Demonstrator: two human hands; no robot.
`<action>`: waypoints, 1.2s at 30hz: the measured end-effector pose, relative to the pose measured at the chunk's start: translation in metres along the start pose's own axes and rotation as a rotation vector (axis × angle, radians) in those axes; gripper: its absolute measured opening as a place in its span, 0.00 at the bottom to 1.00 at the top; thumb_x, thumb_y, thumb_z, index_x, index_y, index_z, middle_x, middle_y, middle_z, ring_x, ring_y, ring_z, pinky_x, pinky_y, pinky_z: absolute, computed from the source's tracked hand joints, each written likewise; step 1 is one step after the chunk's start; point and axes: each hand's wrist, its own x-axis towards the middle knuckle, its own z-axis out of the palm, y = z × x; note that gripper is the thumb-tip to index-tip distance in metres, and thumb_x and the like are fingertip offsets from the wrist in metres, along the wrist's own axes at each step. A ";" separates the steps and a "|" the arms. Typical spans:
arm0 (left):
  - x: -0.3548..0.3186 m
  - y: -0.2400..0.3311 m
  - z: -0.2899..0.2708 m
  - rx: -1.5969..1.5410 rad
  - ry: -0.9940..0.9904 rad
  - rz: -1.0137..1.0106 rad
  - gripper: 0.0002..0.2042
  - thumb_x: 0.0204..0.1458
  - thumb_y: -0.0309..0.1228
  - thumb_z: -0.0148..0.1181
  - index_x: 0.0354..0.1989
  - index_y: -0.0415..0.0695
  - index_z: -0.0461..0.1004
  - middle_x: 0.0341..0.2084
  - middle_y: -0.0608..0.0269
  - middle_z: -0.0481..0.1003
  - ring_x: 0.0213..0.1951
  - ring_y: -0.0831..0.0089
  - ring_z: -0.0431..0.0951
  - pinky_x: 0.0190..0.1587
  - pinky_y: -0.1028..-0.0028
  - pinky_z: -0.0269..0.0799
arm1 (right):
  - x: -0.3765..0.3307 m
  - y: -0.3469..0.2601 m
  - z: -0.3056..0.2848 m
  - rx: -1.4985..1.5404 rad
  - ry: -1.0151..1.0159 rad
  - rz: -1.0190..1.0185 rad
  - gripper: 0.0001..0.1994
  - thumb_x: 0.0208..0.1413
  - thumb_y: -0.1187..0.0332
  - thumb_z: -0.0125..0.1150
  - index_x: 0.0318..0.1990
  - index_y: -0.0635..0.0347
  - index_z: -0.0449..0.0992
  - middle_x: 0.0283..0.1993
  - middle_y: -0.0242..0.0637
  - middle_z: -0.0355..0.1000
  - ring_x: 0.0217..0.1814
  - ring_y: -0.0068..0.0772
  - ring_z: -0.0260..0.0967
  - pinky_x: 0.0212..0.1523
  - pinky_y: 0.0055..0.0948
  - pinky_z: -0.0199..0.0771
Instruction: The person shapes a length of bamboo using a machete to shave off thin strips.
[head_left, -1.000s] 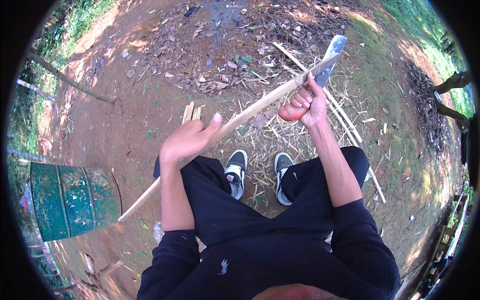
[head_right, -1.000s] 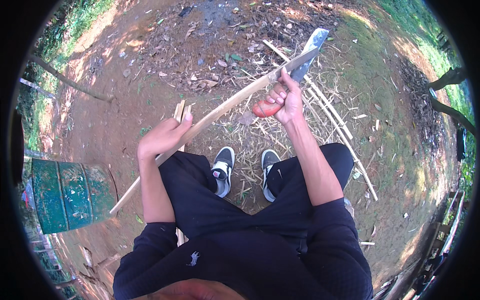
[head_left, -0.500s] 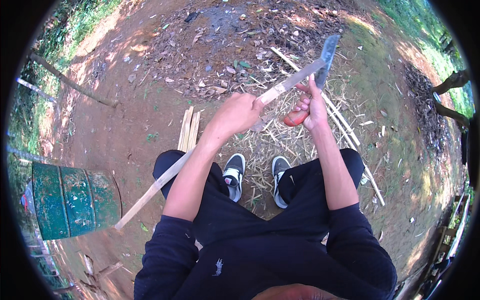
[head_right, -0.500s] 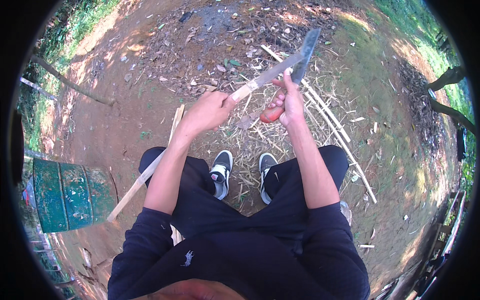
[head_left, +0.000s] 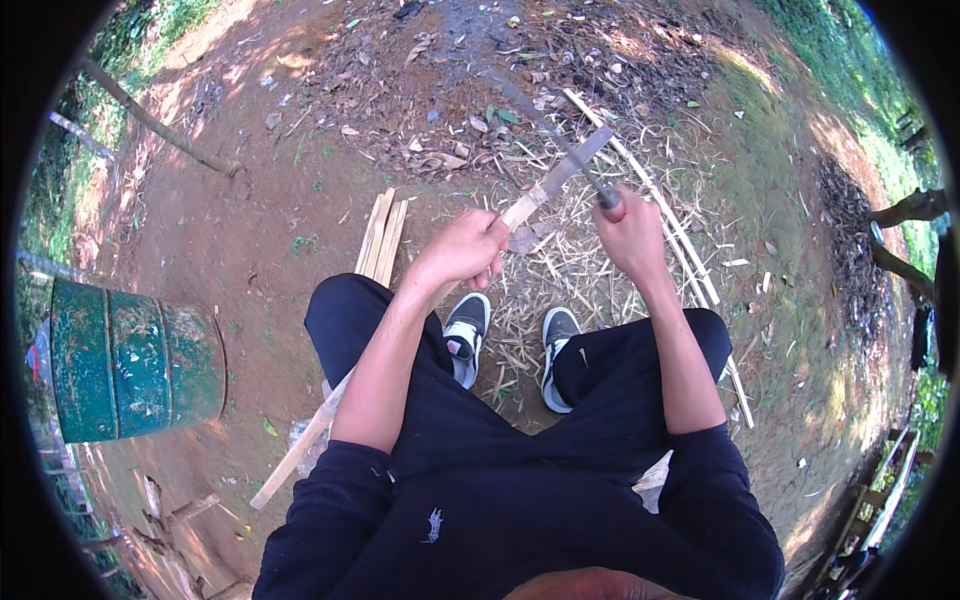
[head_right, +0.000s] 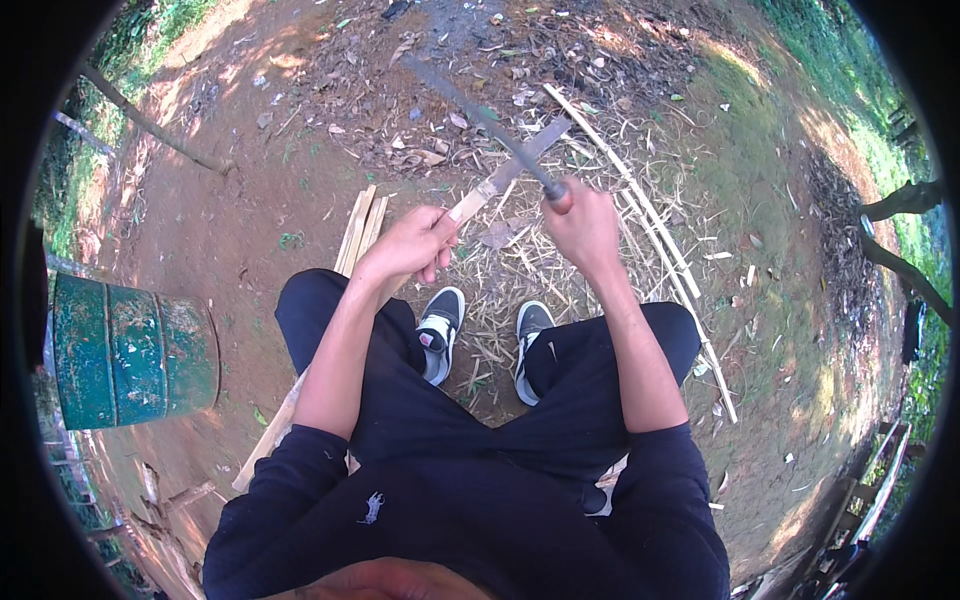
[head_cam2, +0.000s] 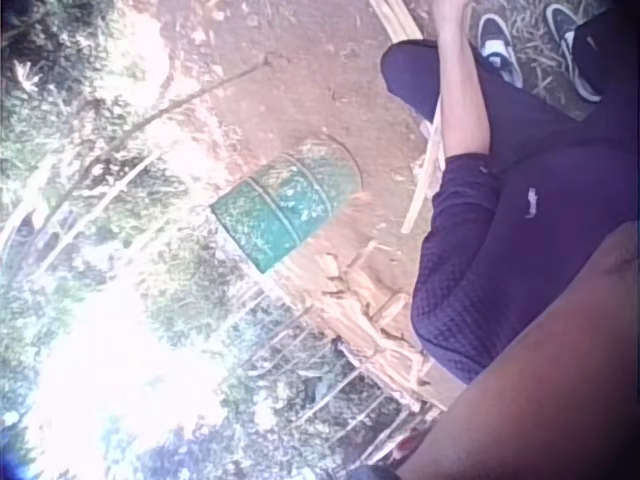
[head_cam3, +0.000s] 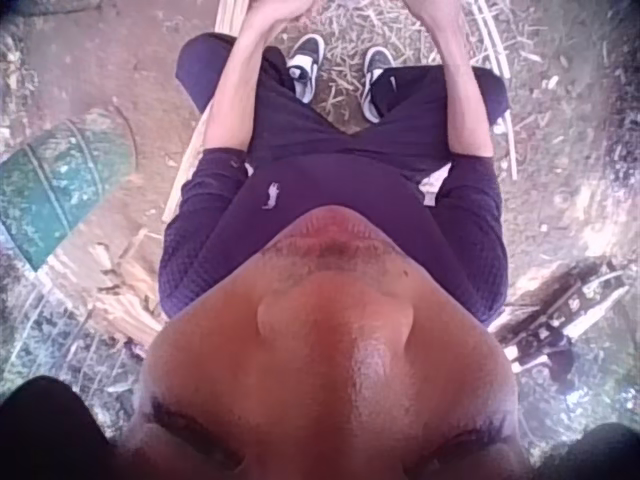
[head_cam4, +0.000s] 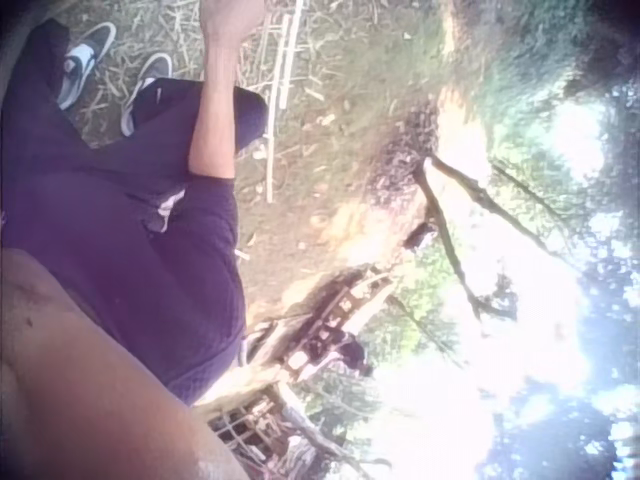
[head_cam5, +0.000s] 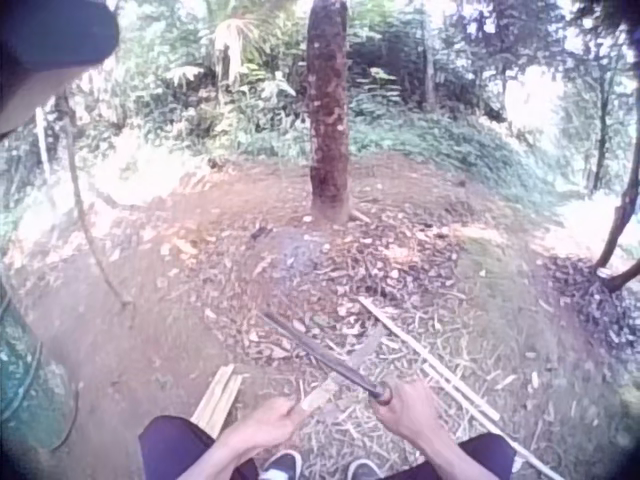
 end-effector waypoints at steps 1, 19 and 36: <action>0.000 -0.001 -0.001 -0.005 0.011 0.010 0.21 0.67 0.44 0.45 0.36 0.35 0.72 0.15 0.67 0.68 0.12 0.78 0.67 0.15 0.74 0.62 | -0.001 -0.004 -0.001 -0.107 -0.052 -0.046 0.06 0.54 0.70 0.56 0.28 0.61 0.73 0.14 0.36 0.69 0.15 0.33 0.69 0.21 0.38 0.72; -0.001 -0.039 -0.012 0.132 0.243 0.285 0.19 0.68 0.41 0.43 0.34 0.38 0.72 0.25 0.61 0.71 0.29 0.69 0.70 0.34 0.67 0.66 | 0.000 0.017 0.086 -0.228 -0.013 -0.380 0.07 0.43 0.71 0.64 0.25 0.56 0.70 0.17 0.36 0.72 0.16 0.34 0.73 0.19 0.35 0.75; 0.000 -0.028 -0.002 0.234 0.227 0.305 0.19 0.67 0.38 0.43 0.33 0.35 0.72 0.22 0.51 0.73 0.28 0.59 0.75 0.35 0.62 0.69 | 0.005 0.023 0.086 -0.203 0.014 -0.210 0.04 0.46 0.71 0.60 0.27 0.60 0.72 0.18 0.42 0.72 0.17 0.45 0.72 0.20 0.42 0.73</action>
